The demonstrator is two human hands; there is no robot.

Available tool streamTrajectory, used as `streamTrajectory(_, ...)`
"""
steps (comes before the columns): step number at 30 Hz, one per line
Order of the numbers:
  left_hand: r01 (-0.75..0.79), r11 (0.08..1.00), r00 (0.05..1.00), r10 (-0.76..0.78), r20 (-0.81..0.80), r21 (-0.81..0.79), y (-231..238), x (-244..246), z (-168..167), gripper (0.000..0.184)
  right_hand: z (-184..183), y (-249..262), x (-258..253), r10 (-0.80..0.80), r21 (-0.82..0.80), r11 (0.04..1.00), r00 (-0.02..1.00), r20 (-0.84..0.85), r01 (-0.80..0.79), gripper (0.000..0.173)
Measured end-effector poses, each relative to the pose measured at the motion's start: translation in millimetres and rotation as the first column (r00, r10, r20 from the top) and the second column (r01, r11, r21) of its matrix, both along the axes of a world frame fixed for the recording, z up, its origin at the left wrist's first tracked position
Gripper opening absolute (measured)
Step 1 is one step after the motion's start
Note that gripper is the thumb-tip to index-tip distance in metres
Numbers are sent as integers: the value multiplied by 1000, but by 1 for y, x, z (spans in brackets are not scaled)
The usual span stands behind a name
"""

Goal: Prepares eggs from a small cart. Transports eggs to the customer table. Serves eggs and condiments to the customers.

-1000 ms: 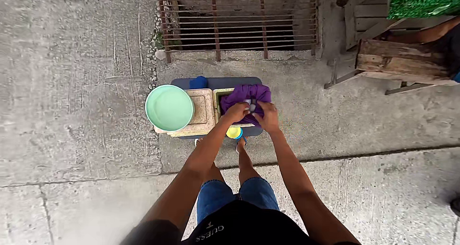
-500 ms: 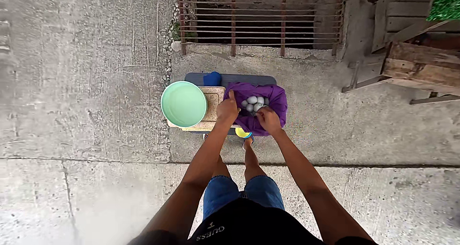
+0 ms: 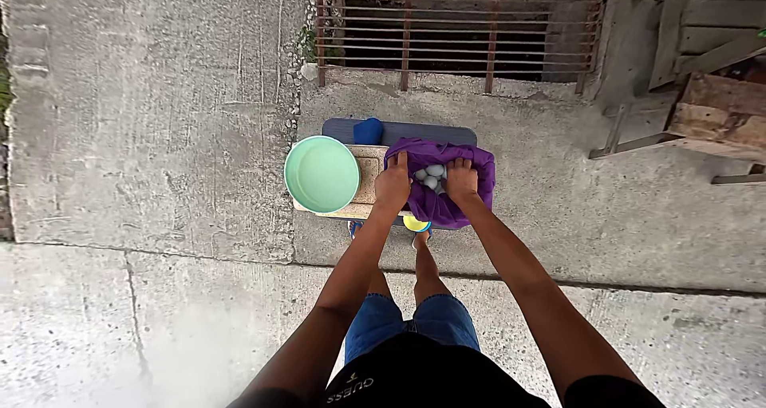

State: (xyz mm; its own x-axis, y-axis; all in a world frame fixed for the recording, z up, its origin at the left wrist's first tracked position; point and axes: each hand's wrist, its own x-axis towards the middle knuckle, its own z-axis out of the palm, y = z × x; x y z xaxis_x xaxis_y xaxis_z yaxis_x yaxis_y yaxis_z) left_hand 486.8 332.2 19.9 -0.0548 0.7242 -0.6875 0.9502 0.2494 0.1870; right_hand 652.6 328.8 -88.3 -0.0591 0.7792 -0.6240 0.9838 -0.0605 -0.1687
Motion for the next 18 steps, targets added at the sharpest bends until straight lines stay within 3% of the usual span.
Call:
streamTrajectory(3, 52, 999, 998, -52, -22, -6, -2, 8, -15, 44, -8, 5, -15, -78, -105, 992, 996, -44, 73, 61)
streamTrajectory(6, 214, 975, 973, -218, 70, 66, -13, 24, -33, 25, -9, 16, -18, -116, -156, 982, 993, -28, 110, 58)
streamTrajectory(8, 265, 962, 951, -272, 146, 64, -22, 35, -58, 25, -9, 19, -13, -124, -190, 975, 992, -38, 115, 52)
streamTrajectory(11, 106, 992, 985, -96, 145, -67, -24, 47, -93, 37, 2, 19, 13, -258, -207, 952, 955, -147, 226, 54)
streamTrajectory(13, 29, 994, 995, -19, 95, -108, -21, 53, -105, 52, 6, 7, 40, -430, -181, 902, 834, -345, 391, 55)
streamTrajectory(15, -1, 991, 998, 10, 68, -135, -18, 57, -110, 63, 7, -13, 63, -566, -219, 802, 591, -575, 556, 56)
streamTrajectory(18, -69, 985, 993, 84, 85, -161, -14, 55, -114, 58, 18, -32, 81, -596, -367, 699, 217, -773, 613, 57)
